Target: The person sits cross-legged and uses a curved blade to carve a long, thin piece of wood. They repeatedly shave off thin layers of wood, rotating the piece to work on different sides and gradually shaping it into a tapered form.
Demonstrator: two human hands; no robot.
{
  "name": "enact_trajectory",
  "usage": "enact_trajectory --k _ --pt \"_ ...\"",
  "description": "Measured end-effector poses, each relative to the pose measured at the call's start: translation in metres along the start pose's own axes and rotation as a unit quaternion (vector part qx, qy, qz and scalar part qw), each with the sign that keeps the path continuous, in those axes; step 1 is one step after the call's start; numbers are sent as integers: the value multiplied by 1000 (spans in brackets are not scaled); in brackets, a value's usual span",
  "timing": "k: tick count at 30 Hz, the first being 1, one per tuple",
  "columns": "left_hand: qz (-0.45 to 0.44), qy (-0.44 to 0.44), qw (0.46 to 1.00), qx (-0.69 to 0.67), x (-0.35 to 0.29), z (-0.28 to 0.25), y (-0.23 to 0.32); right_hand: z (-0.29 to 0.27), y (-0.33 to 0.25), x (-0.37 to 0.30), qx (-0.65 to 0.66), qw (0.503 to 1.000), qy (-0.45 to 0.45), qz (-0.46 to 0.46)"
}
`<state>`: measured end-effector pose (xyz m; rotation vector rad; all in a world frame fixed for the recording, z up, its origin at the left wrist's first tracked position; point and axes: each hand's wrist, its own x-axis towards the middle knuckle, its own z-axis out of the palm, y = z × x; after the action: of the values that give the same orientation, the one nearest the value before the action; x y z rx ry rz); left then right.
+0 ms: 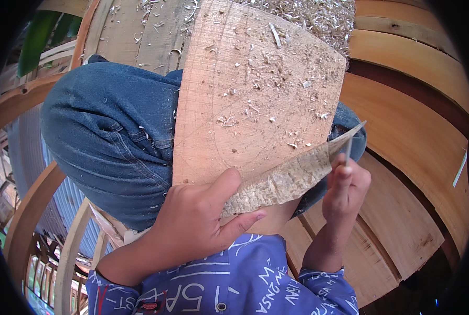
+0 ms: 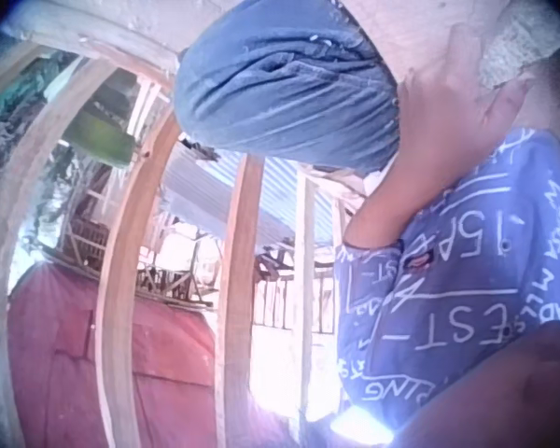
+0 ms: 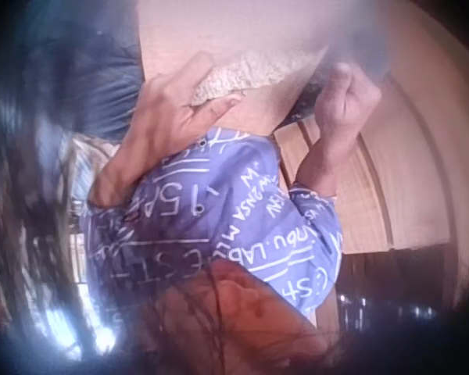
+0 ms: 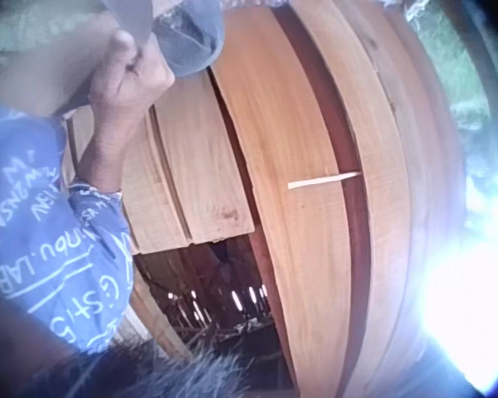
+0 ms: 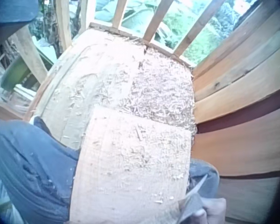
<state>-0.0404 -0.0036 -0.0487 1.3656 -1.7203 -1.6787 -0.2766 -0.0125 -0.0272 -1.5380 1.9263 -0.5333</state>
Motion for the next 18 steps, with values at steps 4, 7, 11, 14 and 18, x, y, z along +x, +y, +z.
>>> enact_trajectory --k 4,7,11,14,18 --pt "-2 10 1000 9 0 5 0 -6 7 10 -19 999 24 24" --pt "11 -10 999 41 0 7 4 -17 14 10 7 999 34 40" --pt "-31 -37 999 21 3 -1 8 1 3 -3 3 999 2 -51" --pt "-38 -32 999 9 2 0 9 -11 18 10 -26 999 27 10" --pt "-6 -31 999 10 2 -1 4 11 -3 -8 -5 997 32 -72"
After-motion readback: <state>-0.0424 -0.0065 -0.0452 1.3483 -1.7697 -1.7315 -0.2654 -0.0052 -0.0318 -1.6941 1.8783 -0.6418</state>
